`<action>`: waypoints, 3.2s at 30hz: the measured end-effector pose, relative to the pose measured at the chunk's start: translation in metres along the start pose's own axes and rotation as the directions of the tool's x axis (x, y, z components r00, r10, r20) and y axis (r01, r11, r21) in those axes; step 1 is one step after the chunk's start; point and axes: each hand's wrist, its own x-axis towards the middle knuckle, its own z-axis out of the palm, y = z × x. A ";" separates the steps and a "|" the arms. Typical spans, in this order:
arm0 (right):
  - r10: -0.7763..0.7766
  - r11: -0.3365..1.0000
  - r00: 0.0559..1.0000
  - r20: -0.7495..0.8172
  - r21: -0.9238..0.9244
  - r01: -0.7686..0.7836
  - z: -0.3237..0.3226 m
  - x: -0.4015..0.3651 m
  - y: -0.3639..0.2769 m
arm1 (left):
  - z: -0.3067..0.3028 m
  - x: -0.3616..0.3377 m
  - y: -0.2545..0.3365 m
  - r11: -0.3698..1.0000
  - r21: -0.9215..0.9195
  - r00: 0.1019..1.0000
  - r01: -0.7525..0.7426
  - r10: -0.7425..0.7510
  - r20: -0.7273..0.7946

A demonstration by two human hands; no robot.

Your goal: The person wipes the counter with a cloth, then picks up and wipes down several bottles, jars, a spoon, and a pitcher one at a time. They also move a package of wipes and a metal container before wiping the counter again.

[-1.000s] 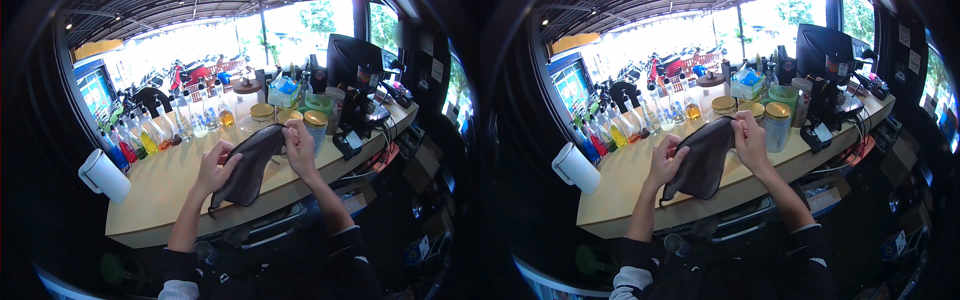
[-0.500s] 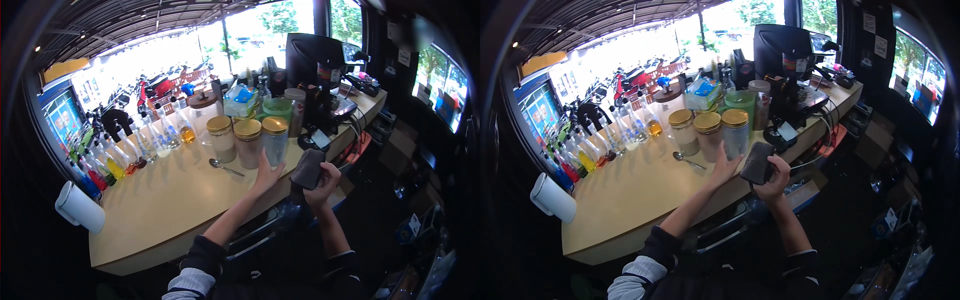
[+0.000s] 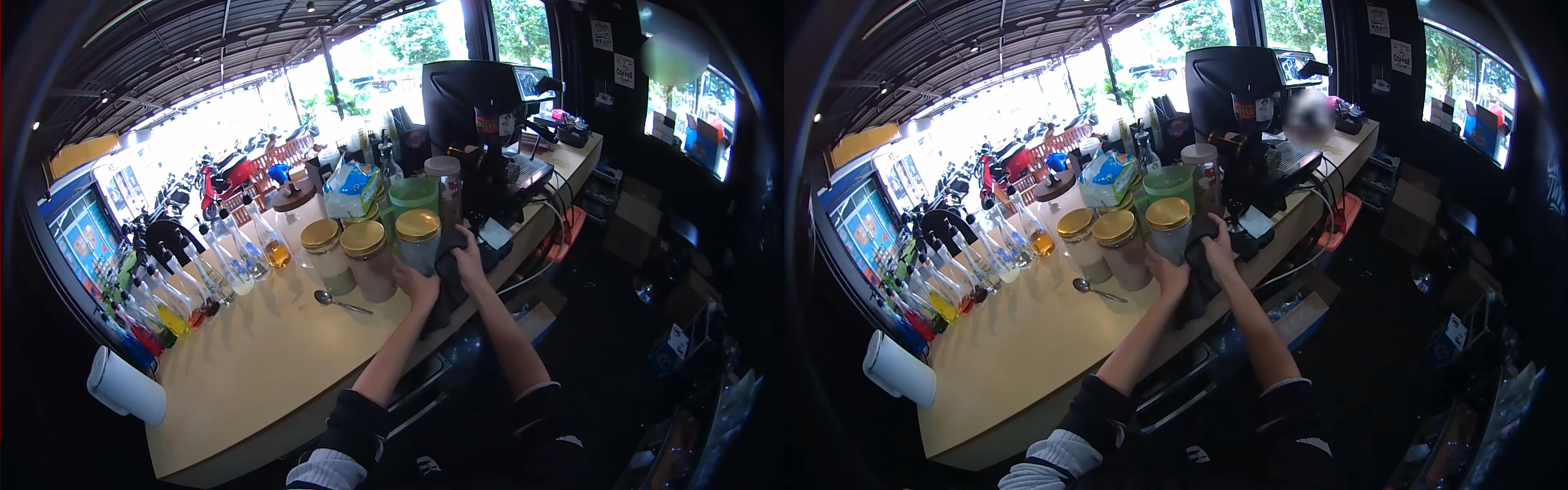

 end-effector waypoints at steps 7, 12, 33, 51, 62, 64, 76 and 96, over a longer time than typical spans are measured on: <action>0.007 0.999 0.999 -0.040 0.032 -0.005 0.003 -0.017 0.007 | -0.021 -0.005 0.009 0.994 -0.109 0.999 0.003 0.002 0.044; -0.122 0.980 0.978 -0.170 0.135 0.146 -0.005 -0.025 -0.009 | -0.054 -0.016 0.043 0.974 -0.227 0.996 -0.006 0.027 0.088; 0.101 0.638 0.611 0.785 -0.523 0.566 0.167 -0.106 -0.100 | -0.277 -0.059 0.018 0.949 -0.062 0.878 -0.308 0.309 0.365; 0.132 0.986 0.723 0.678 -0.013 -0.168 0.313 -0.220 -0.009 | -0.416 -0.086 -0.011 0.917 -0.316 0.948 -0.242 0.154 -0.279; 0.630 0.306 0.220 0.745 0.022 -0.952 0.383 -0.264 0.037 | -0.497 -0.083 -0.062 0.938 -0.122 0.864 -0.326 0.243 -0.441; 0.598 0.392 0.267 0.755 0.014 -0.920 0.387 -0.264 0.057 | -0.510 -0.077 -0.067 0.941 -0.022 0.862 -0.338 0.300 -0.409; 0.492 0.792 0.570 0.658 -0.610 0.020 0.363 -0.163 0.090 | -0.570 -0.052 -0.105 0.980 -0.081 0.907 -0.182 0.136 -0.398; 0.158 0.901 0.483 0.861 -0.326 0.285 0.654 -0.256 0.214 | -0.684 -0.070 -0.191 0.983 0.172 0.951 0.067 -0.010 -0.310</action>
